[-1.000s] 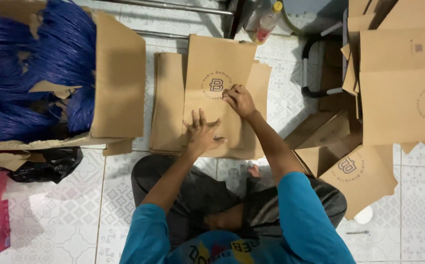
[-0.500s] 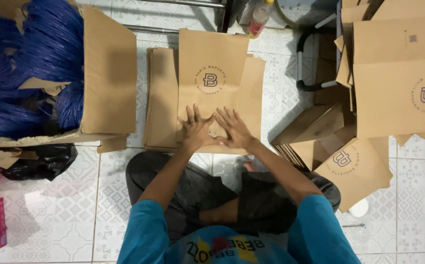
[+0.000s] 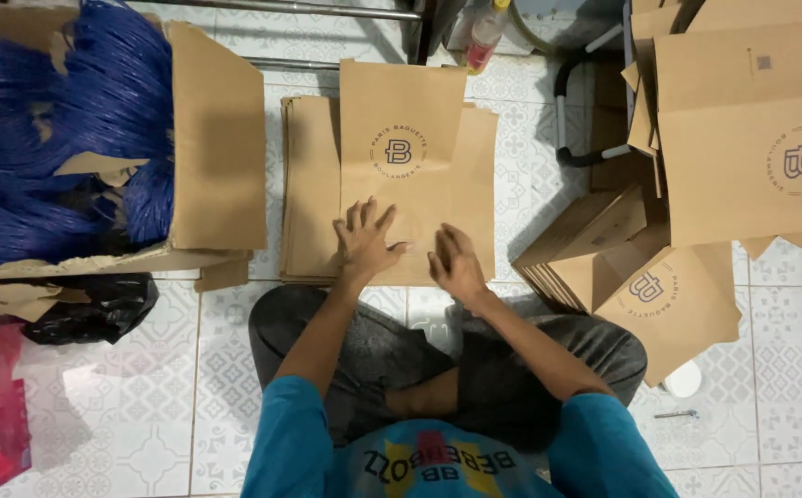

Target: The person sits on the floor and folds flat brown paper bags into upright pouches. They pick up a bag, fold the bottom and side edges to form the base, and then fold the top edges inward to close the opening. The person repeats this process for several bags, placing the finished ones in a stack.

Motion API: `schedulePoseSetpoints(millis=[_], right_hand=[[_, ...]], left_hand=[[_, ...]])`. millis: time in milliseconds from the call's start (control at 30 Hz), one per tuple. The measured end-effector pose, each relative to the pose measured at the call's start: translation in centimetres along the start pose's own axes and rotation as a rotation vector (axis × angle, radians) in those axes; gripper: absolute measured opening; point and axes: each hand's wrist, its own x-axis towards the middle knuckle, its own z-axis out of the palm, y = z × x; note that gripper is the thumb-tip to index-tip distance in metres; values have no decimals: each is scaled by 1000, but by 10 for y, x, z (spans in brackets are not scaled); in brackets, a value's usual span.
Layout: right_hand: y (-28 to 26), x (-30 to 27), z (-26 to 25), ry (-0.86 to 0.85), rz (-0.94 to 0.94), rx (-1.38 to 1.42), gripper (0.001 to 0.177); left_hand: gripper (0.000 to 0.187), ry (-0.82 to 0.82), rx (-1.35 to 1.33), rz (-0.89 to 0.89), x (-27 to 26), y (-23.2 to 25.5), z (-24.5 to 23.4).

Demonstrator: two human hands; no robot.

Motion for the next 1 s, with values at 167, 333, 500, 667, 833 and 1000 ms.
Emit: schedulePoseSetpoints(millis=[167,333,500,667,833,1000], right_hand=[[36,13,24,172,283,226,60],[60,20,30,80,548,594,57],[93,21,53,97,532,523,31],[78,11,40,161,520,691,22],[76,6,36,213,554,713,32],[32,1,-5,248,352,384,30]], left_hand=[[69,48,-91,5,-7,-5,5],[47,387,-257,-32,19,-34,67],[49,716,-636,-250,3,-51,62],[70,596,-1016,-295,17,-77,112],[54,276,-1443,-301,21,-83,139],[45,467,-1135,-391,14,-62,127]])
